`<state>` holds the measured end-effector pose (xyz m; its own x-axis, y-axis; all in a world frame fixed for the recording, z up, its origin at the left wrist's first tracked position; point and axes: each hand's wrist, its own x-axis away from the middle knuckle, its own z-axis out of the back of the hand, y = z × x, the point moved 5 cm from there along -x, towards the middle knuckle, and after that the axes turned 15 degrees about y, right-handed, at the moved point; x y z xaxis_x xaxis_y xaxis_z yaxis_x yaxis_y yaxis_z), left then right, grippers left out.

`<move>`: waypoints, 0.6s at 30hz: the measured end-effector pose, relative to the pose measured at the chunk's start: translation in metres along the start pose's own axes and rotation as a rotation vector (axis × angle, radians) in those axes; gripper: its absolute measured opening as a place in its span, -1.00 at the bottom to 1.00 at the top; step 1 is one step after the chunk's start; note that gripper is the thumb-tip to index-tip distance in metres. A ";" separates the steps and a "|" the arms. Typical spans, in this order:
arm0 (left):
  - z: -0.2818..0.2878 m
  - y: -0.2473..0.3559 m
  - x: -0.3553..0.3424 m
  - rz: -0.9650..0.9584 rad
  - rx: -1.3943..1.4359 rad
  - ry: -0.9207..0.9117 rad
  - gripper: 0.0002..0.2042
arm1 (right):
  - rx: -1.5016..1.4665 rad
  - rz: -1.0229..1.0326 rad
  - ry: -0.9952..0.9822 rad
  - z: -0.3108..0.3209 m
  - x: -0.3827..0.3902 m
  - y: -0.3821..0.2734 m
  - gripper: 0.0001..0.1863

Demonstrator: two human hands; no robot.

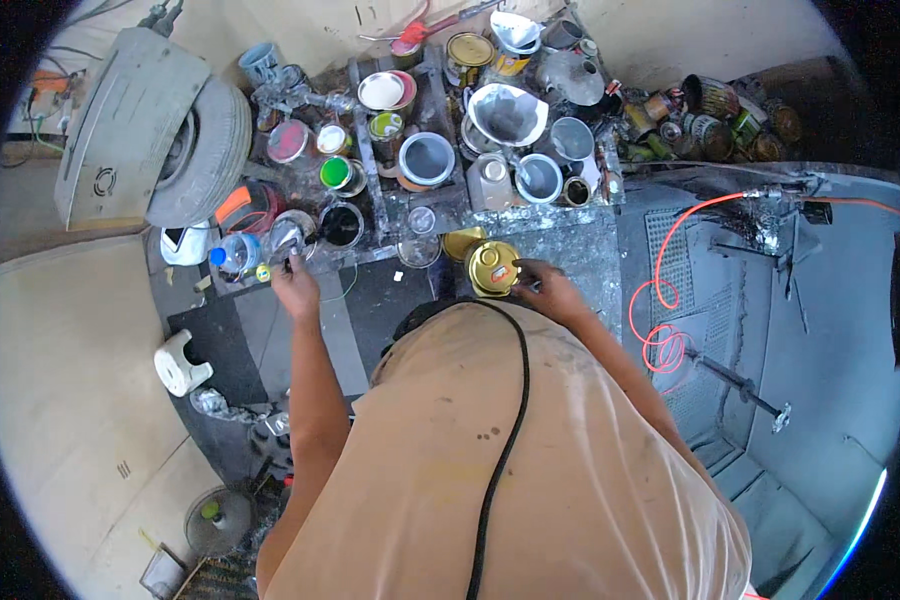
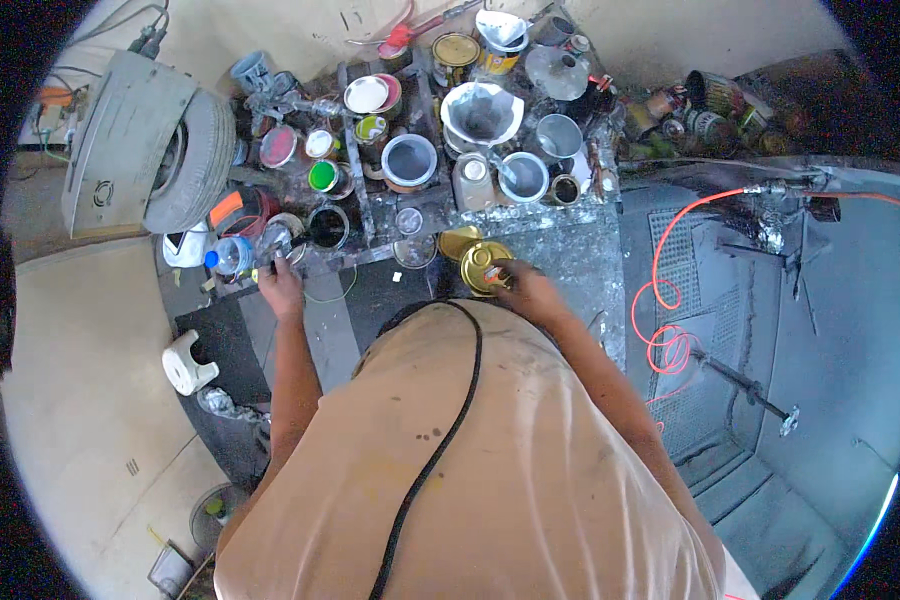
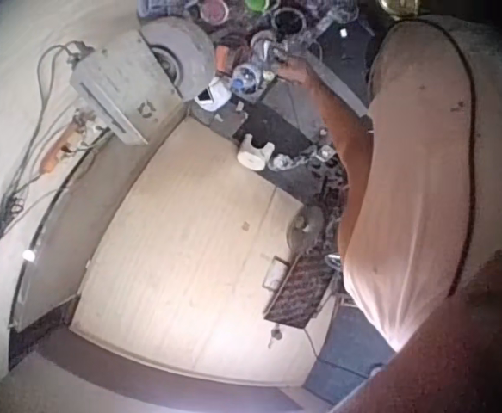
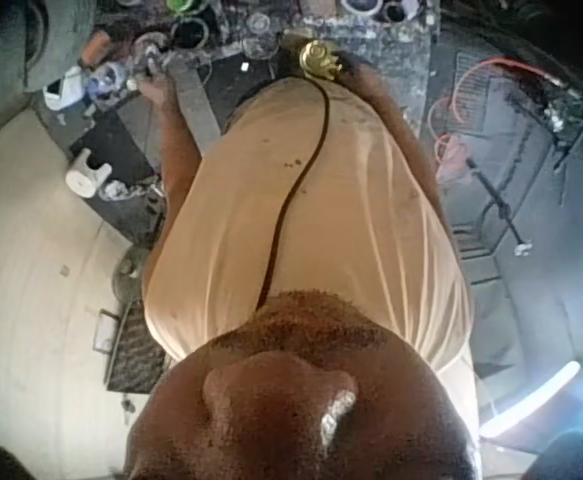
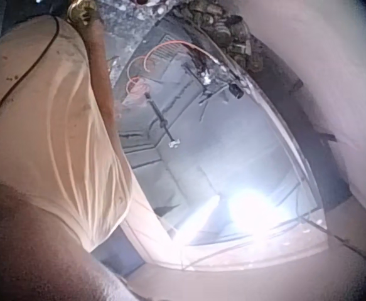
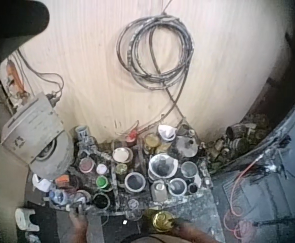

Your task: The person is mixing automotive paint and preparing a spray gun cup for use.

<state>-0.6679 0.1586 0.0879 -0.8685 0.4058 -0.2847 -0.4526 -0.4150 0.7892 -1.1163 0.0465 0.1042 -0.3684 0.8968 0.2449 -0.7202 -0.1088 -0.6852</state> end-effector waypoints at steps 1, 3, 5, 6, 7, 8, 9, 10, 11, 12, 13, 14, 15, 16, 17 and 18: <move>-0.001 0.014 -0.010 -0.091 0.006 -0.043 -0.81 | 0.009 0.020 -0.001 -0.001 0.000 -0.004 -0.54; 0.006 0.046 -0.012 -0.270 0.012 -0.122 -0.81 | 0.022 0.056 0.013 -0.005 -0.004 -0.009 -0.54; 0.010 0.079 -0.012 -0.444 0.010 -0.195 -0.77 | 0.039 0.133 0.017 -0.009 -0.007 -0.015 -0.54; 0.009 0.097 -0.008 -0.531 0.008 -0.232 -0.74 | 0.047 0.171 0.018 -0.012 -0.009 -0.017 -0.54; 0.006 0.099 -0.005 -0.507 0.005 -0.289 -0.71 | 0.039 0.137 -0.048 -0.013 -0.015 -0.028 -0.53; 0.000 0.102 0.000 -0.485 0.005 -0.354 -0.68 | 0.031 0.096 -0.112 -0.010 -0.020 -0.043 -0.53; -0.001 0.107 0.007 -0.481 -0.004 -0.351 -0.68 | 0.027 0.100 -0.120 -0.006 -0.027 -0.059 -0.53; -0.005 0.117 0.021 -0.558 -0.015 -0.423 -0.68 | 0.021 0.160 -0.146 -0.004 -0.032 -0.078 -0.51; -0.013 0.129 0.035 -0.644 -0.020 -0.501 -0.68 | 0.013 0.215 -0.162 -0.005 -0.038 -0.090 -0.50; -0.018 0.140 0.049 -0.703 -0.027 -0.512 -0.69 | 0.015 0.266 -0.139 -0.011 -0.044 -0.094 -0.49; -0.023 0.151 0.063 -0.763 -0.032 -0.526 -0.70 | 0.019 0.314 -0.115 -0.018 -0.048 -0.098 -0.49; -0.026 0.161 0.073 -0.765 -0.028 -0.538 -0.70 | 0.018 0.302 -0.111 -0.023 -0.051 -0.107 -0.49; -0.028 0.172 0.083 -0.772 -0.093 -0.578 -0.72 | -0.055 0.299 -0.087 -0.023 -0.054 -0.120 -0.48; -0.030 0.181 0.091 -0.780 -0.156 -0.620 -0.73 | -0.126 0.294 -0.061 -0.023 -0.056 -0.127 -0.47; -0.029 0.191 0.098 -0.783 -0.135 -0.632 -0.73 | -0.115 0.278 -0.050 -0.024 -0.055 -0.127 -0.47; -0.028 0.203 0.104 -0.760 -0.053 -0.651 -0.73 | -0.133 0.292 -0.041 -0.024 -0.054 -0.128 -0.48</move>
<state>-0.8555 0.0942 0.2032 -0.0725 0.9387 -0.3371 -0.8637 0.1100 0.4919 -0.9905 0.0228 0.1618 -0.5738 0.8174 0.0500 -0.4980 -0.2998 -0.8137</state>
